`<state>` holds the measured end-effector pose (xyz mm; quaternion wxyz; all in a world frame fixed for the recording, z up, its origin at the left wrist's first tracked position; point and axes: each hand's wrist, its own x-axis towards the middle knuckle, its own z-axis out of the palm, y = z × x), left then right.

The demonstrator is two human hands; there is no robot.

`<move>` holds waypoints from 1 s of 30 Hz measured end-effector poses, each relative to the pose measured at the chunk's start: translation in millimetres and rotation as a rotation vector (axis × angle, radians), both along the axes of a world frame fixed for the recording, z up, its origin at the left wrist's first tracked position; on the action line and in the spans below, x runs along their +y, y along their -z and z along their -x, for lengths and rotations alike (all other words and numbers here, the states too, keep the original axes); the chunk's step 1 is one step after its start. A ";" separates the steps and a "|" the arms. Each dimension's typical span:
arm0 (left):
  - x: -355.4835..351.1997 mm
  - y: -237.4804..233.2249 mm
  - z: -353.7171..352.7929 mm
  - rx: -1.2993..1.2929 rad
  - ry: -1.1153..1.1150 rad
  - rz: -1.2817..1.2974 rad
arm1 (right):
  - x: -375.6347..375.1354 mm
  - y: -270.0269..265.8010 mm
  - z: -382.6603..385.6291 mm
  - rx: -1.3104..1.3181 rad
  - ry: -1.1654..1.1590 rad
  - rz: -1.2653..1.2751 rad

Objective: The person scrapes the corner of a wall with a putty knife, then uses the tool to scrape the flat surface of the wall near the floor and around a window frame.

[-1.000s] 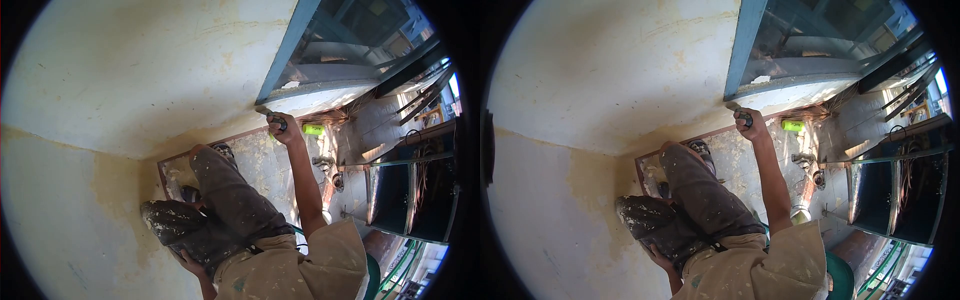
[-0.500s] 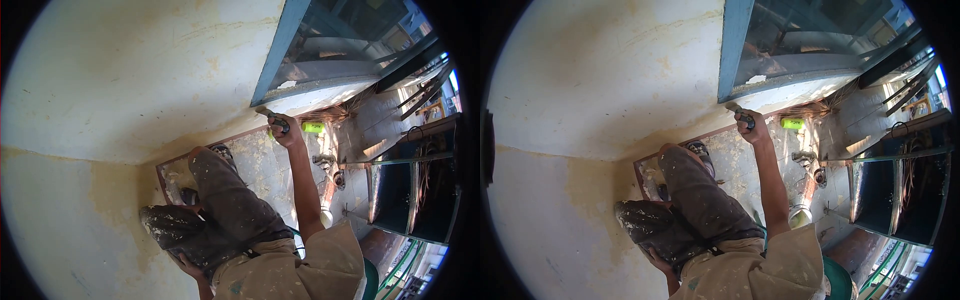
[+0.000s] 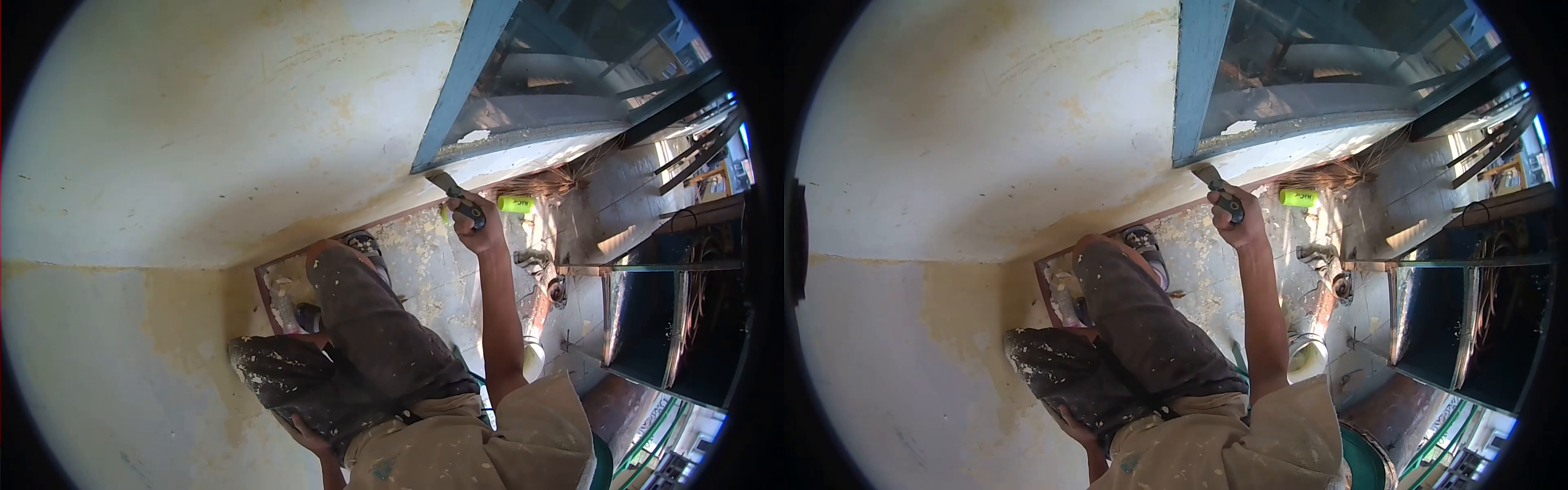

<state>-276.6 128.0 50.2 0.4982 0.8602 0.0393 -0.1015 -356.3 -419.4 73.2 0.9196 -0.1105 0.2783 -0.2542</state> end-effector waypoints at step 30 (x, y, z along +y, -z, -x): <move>-9.3 -14.3 1.2 0.001 0.009 -0.058 | 42.3 30.0 3.4 0.565 -0.044 0.299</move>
